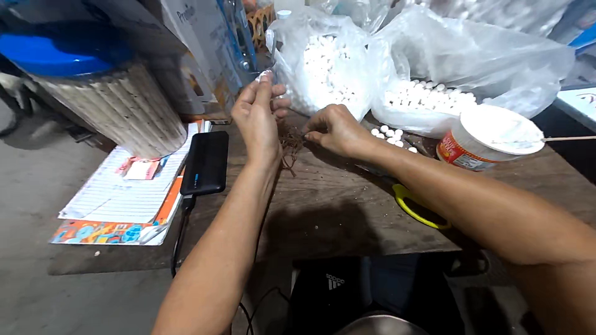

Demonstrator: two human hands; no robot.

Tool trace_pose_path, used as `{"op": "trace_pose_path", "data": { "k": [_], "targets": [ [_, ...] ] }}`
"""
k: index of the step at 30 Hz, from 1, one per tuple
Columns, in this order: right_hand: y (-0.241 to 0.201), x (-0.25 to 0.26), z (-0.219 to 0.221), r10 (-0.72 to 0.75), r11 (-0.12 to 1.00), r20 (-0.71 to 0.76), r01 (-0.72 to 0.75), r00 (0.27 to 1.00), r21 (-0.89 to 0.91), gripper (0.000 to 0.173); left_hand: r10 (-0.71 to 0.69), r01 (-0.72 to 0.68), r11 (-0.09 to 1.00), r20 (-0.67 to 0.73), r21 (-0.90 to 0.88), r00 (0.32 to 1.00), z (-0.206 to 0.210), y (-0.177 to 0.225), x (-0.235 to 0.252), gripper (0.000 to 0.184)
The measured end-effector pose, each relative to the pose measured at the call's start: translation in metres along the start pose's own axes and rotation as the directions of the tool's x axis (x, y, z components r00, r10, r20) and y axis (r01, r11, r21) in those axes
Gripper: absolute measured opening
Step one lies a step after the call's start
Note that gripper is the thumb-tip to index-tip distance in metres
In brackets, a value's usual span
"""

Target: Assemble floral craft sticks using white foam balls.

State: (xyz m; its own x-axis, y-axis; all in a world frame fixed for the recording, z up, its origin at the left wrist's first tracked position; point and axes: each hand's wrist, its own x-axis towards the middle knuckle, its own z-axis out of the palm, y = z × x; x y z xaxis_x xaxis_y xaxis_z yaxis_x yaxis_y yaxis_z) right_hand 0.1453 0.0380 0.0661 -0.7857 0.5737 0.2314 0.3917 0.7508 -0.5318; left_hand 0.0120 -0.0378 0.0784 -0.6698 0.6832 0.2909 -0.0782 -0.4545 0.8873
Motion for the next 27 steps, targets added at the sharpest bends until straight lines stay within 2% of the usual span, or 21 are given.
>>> {"op": "trace_pose_path", "data": {
  "k": [5, 8, 11, 14, 16, 19, 21, 23, 24, 27],
  "targets": [
    [0.001, -0.017, -0.037, -0.011, 0.998, -0.010, 0.011, 1.000, -0.057, 0.014, 0.048, -0.052, 0.997, 0.066, 0.063, 0.997, 0.001, -0.009, -0.003, 0.018],
    [0.010, -0.052, -0.066, 0.143, 0.972, 0.089, -0.123, 0.986, -0.199, 0.015, 0.045, -0.059, 0.994, 0.151, 0.094, 0.987, 0.008, -0.016, -0.013, 0.013],
    [0.023, -0.078, -0.062, 0.291, 0.910, 0.070, -0.253, 0.954, -0.330, 0.011, 0.030, -0.057, 0.992, 0.228, 0.115, 0.973, 0.014, -0.020, -0.024, 0.011],
    [0.032, -0.087, -0.043, 0.290, 0.898, 0.018, -0.265, 0.957, -0.350, 0.012, 0.022, -0.061, 0.989, 0.280, 0.132, 0.960, 0.018, -0.026, -0.029, 0.010],
    [0.035, -0.088, -0.035, 0.237, 0.910, -0.029, -0.232, 0.971, -0.343, 0.014, -0.004, -0.045, 0.987, 0.301, 0.156, 0.954, 0.018, -0.029, -0.031, 0.010],
    [0.041, -0.092, -0.039, 0.174, 0.965, -0.125, -0.194, 0.977, -0.176, 0.016, -0.012, -0.047, 0.983, 0.319, 0.177, 0.948, 0.018, -0.033, -0.036, 0.010],
    [0.044, -0.094, -0.046, 0.195, 0.979, -0.222, -0.178, 0.955, 0.098, 0.012, -0.003, -0.058, 0.983, 0.330, 0.175, 0.944, 0.020, -0.034, -0.038, 0.010],
    [0.044, -0.095, -0.047, 0.263, 0.897, -0.246, -0.142, 0.933, 0.419, 0.008, 0.005, -0.070, 0.981, 0.342, 0.178, 0.940, 0.022, -0.034, -0.043, 0.011],
    [0.044, -0.096, -0.046, 0.288, 0.844, -0.241, -0.126, 0.927, 0.522, 0.009, 0.006, -0.081, 0.978, 0.361, 0.192, 0.932, 0.022, -0.035, -0.047, 0.010],
    [0.041, -0.097, -0.045, 0.328, 0.751, -0.236, -0.101, 0.915, 0.653, 0.014, 0.008, -0.107, 0.973, 0.433, 0.206, 0.902, 0.024, -0.036, -0.059, 0.006]
  ]
}}
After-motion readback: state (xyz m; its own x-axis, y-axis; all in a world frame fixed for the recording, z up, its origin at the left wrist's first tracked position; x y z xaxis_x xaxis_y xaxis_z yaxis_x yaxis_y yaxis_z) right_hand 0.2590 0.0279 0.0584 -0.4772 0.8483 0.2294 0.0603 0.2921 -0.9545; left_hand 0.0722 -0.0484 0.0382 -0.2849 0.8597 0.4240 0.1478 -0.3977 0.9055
